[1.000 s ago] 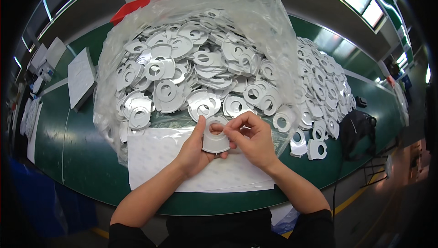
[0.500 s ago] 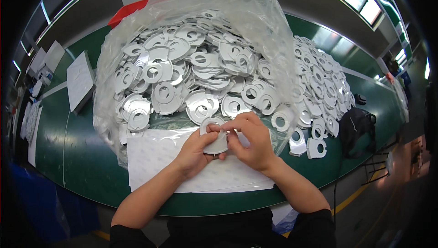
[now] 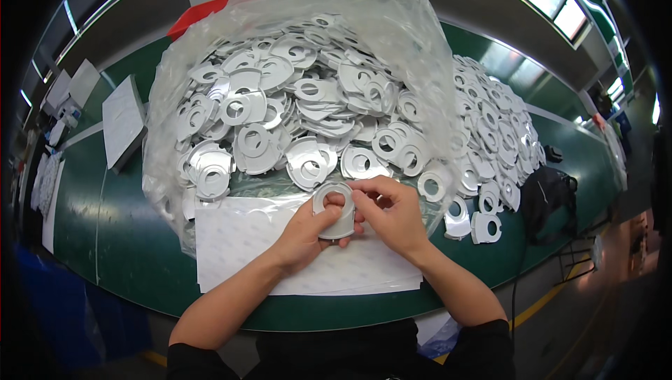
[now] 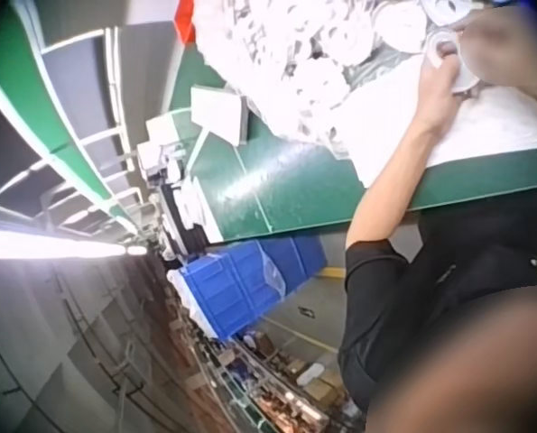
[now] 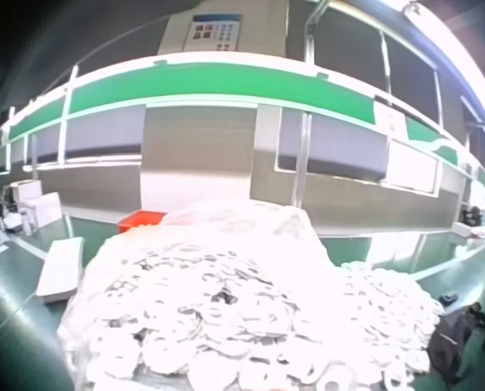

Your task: Applying circular double-sided adhesive stickers onto metal components on an assembly line.

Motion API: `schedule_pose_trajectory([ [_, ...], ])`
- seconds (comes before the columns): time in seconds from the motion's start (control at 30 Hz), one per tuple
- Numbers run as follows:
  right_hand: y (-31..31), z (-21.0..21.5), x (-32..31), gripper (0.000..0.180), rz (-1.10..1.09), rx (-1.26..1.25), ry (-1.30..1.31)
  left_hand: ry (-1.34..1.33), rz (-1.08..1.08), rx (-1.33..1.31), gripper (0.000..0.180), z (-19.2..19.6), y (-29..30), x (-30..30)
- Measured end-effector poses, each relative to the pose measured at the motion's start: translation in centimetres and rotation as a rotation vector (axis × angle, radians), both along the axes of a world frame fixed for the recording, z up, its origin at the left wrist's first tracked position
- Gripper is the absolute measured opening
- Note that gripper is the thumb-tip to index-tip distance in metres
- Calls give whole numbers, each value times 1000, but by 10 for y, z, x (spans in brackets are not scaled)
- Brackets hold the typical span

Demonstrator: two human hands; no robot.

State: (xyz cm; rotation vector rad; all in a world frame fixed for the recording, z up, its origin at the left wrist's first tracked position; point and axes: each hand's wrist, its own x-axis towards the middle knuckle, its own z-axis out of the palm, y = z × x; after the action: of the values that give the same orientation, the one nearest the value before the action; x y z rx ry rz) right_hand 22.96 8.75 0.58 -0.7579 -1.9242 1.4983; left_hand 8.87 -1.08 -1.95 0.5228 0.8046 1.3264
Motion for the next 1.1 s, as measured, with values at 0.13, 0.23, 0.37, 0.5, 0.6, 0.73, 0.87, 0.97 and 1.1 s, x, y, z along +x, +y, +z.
schedule_pose_trajectory([
  [0.13,2,-5,1,15,-20,-93,39,77,-48,22,30,3,0,3],
  [0.23,4,-6,0,12,-46,-51,2,114,-78,44,29,-1,1,3],
  [0.37,6,-6,1,13,-46,-83,-28,255,-94,94,33,-2,1,5],
  [0.5,0,5,-2,15,-71,-83,-62,172,-138,33,65,-4,-1,5],
  [0.6,-2,7,-2,20,-93,-63,-127,195,-133,-4,80,-1,-1,6],
  [0.73,-2,-1,-3,33,-172,352,-232,232,-141,-13,85,4,0,8],
  [0.87,-2,-4,-5,43,-225,754,-266,222,-175,-11,83,0,0,6],
  [0.97,-3,2,-2,44,-191,766,-310,187,-136,-60,81,5,2,6],
  [1.1,3,11,6,40,-69,631,-335,111,-93,-108,80,9,2,5],
])
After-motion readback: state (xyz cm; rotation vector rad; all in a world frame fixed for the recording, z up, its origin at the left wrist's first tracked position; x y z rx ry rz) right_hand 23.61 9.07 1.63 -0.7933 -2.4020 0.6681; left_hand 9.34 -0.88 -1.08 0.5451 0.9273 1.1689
